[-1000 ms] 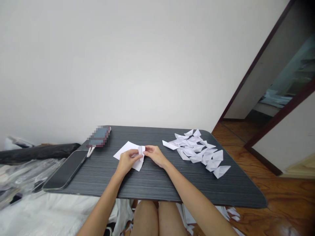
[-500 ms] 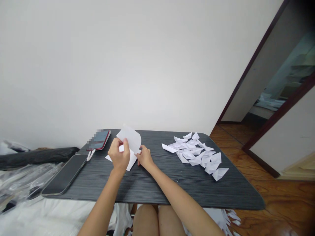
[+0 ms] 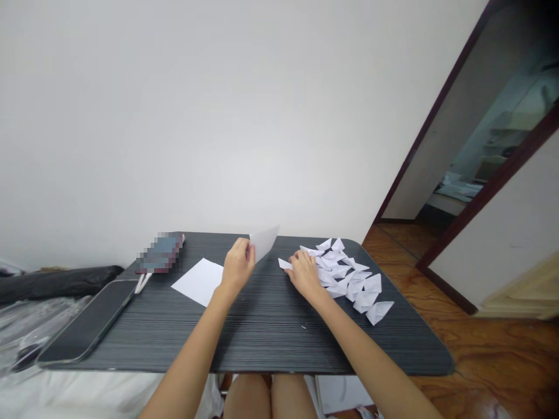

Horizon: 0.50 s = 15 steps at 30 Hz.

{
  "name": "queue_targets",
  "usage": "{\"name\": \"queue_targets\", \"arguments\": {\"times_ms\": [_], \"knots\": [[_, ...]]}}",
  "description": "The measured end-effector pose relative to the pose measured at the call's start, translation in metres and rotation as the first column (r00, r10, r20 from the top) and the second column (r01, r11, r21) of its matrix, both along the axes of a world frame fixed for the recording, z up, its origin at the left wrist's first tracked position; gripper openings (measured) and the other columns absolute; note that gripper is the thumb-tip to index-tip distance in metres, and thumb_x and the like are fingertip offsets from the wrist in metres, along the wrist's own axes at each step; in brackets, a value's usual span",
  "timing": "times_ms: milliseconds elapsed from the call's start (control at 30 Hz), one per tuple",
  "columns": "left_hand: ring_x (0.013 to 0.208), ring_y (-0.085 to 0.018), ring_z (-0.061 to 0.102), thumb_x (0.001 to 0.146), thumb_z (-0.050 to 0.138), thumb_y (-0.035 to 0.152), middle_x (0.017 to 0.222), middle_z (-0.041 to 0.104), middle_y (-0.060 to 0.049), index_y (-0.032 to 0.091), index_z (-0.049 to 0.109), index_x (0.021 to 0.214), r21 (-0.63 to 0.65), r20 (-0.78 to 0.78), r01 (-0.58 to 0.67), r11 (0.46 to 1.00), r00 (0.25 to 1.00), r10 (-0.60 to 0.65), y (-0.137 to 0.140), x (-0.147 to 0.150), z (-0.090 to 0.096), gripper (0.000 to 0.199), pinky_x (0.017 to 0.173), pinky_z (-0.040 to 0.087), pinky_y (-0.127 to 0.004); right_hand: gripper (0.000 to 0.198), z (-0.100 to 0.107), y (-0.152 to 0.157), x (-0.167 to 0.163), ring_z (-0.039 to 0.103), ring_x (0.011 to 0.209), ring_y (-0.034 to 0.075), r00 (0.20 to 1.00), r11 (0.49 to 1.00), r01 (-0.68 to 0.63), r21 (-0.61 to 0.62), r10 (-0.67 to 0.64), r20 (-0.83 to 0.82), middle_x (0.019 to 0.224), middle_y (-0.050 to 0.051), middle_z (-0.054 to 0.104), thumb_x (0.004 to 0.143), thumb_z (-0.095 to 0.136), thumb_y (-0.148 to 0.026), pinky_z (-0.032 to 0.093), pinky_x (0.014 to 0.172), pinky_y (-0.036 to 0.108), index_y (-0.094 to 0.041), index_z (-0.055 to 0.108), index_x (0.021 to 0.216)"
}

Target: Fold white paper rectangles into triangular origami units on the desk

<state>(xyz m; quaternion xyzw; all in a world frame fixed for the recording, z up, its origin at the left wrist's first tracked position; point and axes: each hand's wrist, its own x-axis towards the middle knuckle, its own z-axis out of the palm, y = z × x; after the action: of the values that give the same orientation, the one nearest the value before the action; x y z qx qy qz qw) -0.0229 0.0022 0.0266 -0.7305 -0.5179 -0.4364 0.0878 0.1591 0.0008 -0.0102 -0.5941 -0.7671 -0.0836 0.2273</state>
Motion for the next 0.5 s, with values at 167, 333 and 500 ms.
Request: {"name": "queue_targets", "arguments": {"times_ms": [167, 333, 500], "knots": [[0.072, -0.019, 0.051, 0.082, 0.032, 0.016, 0.078, 0.053, -0.009, 0.014, 0.051, 0.076, -0.039, -0.263, -0.161, 0.986, 0.954, 0.145, 0.011, 0.008, -0.022, 0.020, 0.061, 0.039, -0.028, 0.009, -0.009, -0.007, 0.006, 0.043, 0.092, 0.022, 0.996, 0.996, -0.087, -0.011, 0.086, -0.031, 0.091, 0.009, 0.050, 0.075, 0.048, -0.013, 0.030, 0.079, 0.037, -0.015, 0.056, 0.077], [0.080, -0.021, 0.051, 0.076, 0.040, 0.013, 0.080, 0.056, -0.009, 0.014, 0.055, 0.078, -0.140, -0.401, 0.008, 0.990, 0.914, -0.064, 0.004, 0.005, -0.029, 0.015, 0.078, 0.035, -0.035, 0.011, -0.008, -0.013, 0.008, 0.045, 0.097, 0.020, 0.971, 0.980, -0.192, 0.042, 0.196, -0.135, 0.106, 0.010, 0.046, 0.078, 0.046, -0.015, 0.032, 0.082, 0.036, -0.017, 0.056, 0.082], [0.099, -0.021, 0.047, 0.077, 0.045, 0.024, 0.107, 0.053, -0.008, 0.019, 0.049, 0.109, -0.260, -0.268, 0.257, 0.931, 0.907, -0.325, -0.006, 0.005, -0.027, 0.033, 0.086, 0.030, -0.039, 0.015, -0.005, -0.016, 0.013, 0.050, 0.090, 0.016, 0.913, 0.937, -0.349, 0.003, 0.341, -0.225, 0.098, 0.006, 0.050, 0.079, 0.043, -0.015, 0.037, 0.080, 0.032, -0.020, 0.056, 0.085]]}}
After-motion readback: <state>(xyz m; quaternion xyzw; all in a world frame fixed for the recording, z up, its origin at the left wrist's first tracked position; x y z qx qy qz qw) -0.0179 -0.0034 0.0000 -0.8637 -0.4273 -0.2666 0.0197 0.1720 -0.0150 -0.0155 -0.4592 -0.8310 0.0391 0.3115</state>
